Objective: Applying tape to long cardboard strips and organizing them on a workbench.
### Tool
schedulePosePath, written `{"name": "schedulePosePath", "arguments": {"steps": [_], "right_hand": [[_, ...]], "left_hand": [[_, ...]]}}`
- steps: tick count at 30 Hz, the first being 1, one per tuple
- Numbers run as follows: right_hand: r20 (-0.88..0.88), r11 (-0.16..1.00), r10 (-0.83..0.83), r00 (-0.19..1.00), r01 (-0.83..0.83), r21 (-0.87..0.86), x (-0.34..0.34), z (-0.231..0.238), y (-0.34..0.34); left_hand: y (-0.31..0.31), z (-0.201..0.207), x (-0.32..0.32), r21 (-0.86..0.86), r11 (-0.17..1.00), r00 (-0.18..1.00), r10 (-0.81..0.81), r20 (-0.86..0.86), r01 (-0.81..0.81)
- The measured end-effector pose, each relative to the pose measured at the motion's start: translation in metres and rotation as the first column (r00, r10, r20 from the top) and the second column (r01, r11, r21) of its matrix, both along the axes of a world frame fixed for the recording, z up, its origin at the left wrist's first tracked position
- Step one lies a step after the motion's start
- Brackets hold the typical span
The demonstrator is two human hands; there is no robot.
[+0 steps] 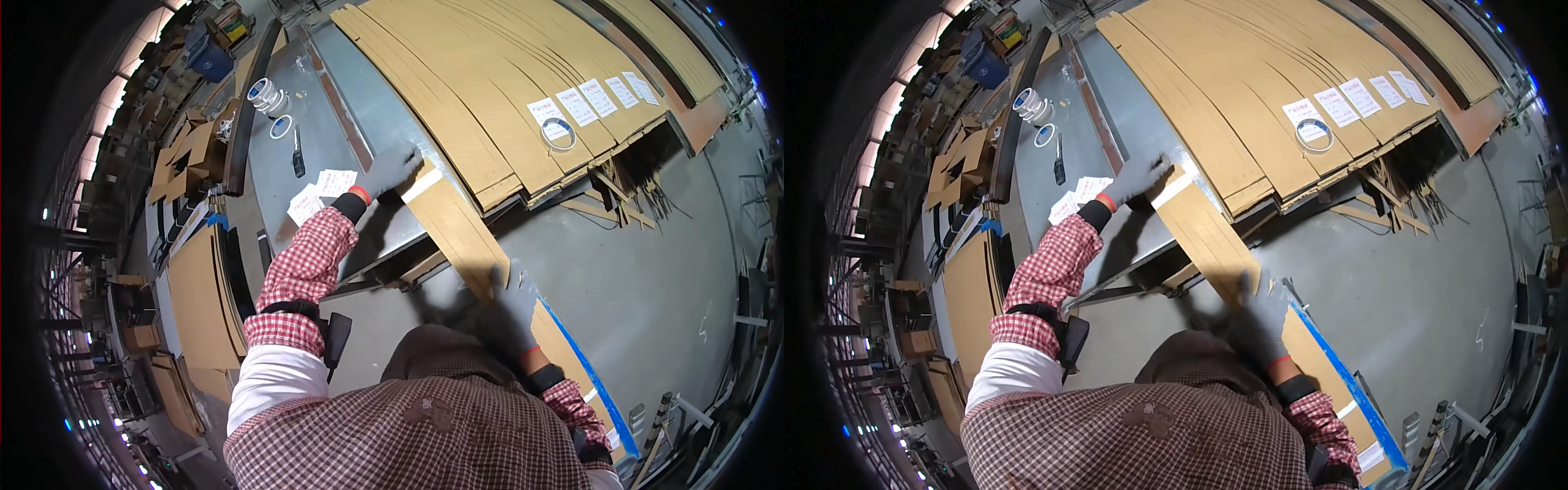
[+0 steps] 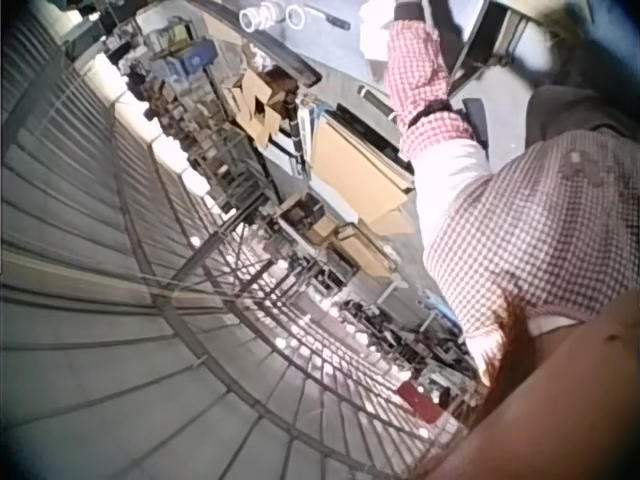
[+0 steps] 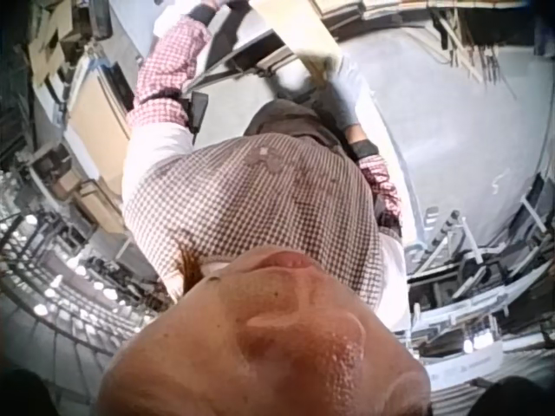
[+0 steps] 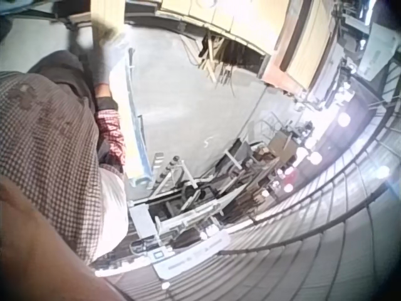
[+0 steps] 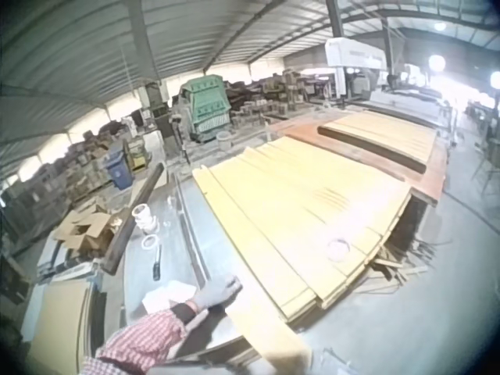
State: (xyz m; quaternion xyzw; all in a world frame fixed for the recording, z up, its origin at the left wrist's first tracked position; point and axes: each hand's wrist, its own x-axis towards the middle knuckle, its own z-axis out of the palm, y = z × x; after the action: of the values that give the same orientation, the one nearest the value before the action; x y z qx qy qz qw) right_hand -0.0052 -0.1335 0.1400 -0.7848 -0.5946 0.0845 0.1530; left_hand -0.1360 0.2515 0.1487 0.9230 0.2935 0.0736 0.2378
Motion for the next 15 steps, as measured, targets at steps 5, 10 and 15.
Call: {"name": "schedulePosePath", "arguments": {"steps": [5, 10, 15], "right_hand": [[0.055, 1.000, 0.022, 0.998, -0.022, -0.010, 0.002, 0.005, 0.002], [0.055, 0.999, 0.037, 0.998, -0.035, -0.029, 0.007, 0.017, 0.011], [0.089, 0.999, 0.044, 0.995, -0.043, -0.006, 0.014, 0.047, -0.034]], "left_hand": [[0.001, -0.018, 0.007, 0.078, 0.973, 0.971, -0.225, 0.077, 0.219], [0.015, -0.018, 0.019, 0.063, 0.908, 0.910, -0.413, -0.031, 0.415], [-0.029, -0.018, 0.017, -0.033, 0.911, 0.911, -0.408, 0.067, 0.410]]}}
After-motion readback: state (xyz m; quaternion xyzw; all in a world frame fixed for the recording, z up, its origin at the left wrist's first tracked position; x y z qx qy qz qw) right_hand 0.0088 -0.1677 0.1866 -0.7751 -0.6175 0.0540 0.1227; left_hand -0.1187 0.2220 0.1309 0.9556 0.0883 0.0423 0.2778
